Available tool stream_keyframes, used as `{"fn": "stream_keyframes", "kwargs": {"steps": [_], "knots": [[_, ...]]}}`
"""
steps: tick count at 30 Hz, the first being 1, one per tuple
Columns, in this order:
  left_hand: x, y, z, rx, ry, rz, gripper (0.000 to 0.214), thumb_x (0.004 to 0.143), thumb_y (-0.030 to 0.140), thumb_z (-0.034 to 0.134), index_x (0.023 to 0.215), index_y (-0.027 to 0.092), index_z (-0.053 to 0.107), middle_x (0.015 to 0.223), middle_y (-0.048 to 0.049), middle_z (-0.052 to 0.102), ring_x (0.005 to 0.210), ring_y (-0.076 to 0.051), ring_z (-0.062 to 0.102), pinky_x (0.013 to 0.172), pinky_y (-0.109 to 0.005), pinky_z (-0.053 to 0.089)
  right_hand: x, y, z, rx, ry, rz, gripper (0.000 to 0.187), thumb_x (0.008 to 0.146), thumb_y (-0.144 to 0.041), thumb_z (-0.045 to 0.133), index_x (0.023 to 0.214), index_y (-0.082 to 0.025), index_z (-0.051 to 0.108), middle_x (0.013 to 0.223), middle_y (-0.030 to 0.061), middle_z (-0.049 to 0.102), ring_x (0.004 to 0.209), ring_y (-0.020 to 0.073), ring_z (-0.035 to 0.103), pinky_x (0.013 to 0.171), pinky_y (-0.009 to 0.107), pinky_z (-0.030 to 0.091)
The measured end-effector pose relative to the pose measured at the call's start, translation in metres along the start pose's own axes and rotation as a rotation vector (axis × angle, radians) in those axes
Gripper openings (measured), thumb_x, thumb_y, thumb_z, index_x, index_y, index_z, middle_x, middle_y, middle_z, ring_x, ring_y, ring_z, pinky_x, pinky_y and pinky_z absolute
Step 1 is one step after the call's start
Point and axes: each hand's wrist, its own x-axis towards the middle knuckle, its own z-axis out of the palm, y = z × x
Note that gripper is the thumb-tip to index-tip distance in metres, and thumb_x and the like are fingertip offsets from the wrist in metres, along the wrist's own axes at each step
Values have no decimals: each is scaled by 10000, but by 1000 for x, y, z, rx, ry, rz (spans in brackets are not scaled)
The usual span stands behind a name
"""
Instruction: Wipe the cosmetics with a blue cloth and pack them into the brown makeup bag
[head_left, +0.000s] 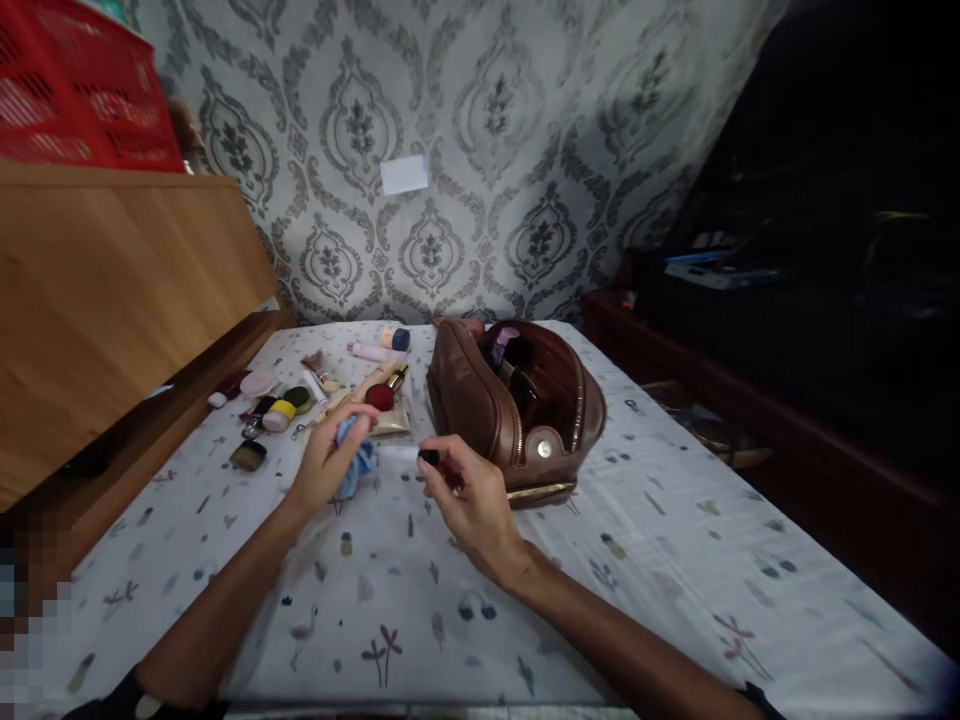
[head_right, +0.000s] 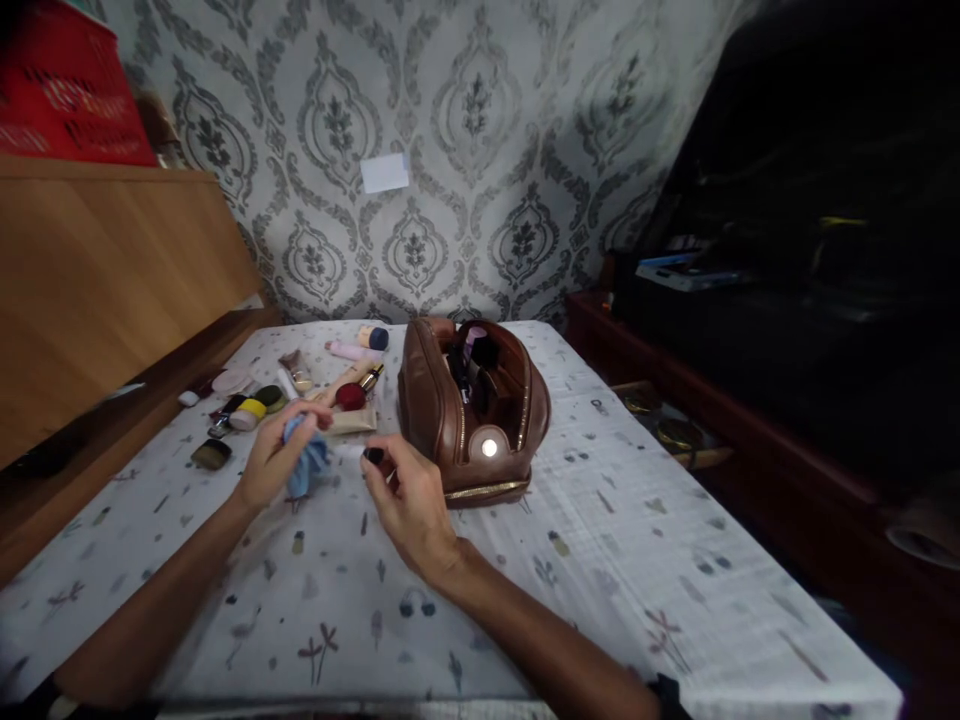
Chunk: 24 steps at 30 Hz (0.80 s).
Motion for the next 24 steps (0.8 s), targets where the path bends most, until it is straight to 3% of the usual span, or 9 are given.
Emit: {"fn": "stream_keyframes", "kwargs": {"steps": [3,5,11,14,18,24], "knots": [[-4,6,2,189,-282,187,324,875,430,629,1106,208,675,1114,-79,693,1046,-230,618,938,-324,446,-1,3,5,2,-15,-11,180,941,-330,522,1023,-198,613,763,2,606,629,126,596,576,230,481],[-5,2,3,264,-406,184,383,820,399,702,1159,226,658,1160,-72,694,1058,-240,625,930,-327,451,-2,6,9,14,-8,5,194,955,-339,508,1041,-194,604,767,-3,600,610,118,589,575,228,484],[5,-25,-14,145,-641,-70,249,751,358,748,902,163,714,807,0,694,756,-174,614,694,-237,440,-14,21,17,-45,-58,-26,149,970,-309,506,1003,-185,583,689,-31,562,556,105,568,528,207,450],[9,-30,-26,-12,-795,-168,275,704,388,792,838,157,729,738,4,700,698,-155,618,657,-225,440,-19,25,17,-102,-120,-157,117,980,-268,497,1016,-195,581,684,-30,579,576,112,585,583,218,479],[10,-32,-35,-222,-1010,-306,252,752,397,772,844,165,741,747,-37,746,661,-157,664,640,-237,481,-20,27,15,-141,-185,-363,140,985,-190,483,1096,-212,566,848,23,652,741,139,645,689,242,521],[8,-36,-37,-354,-1067,-378,268,755,422,786,826,168,735,729,-42,752,615,-150,669,614,-230,509,-17,25,13,-160,-198,-397,169,985,-179,490,1131,-215,565,906,40,677,798,149,662,686,238,524]]}}
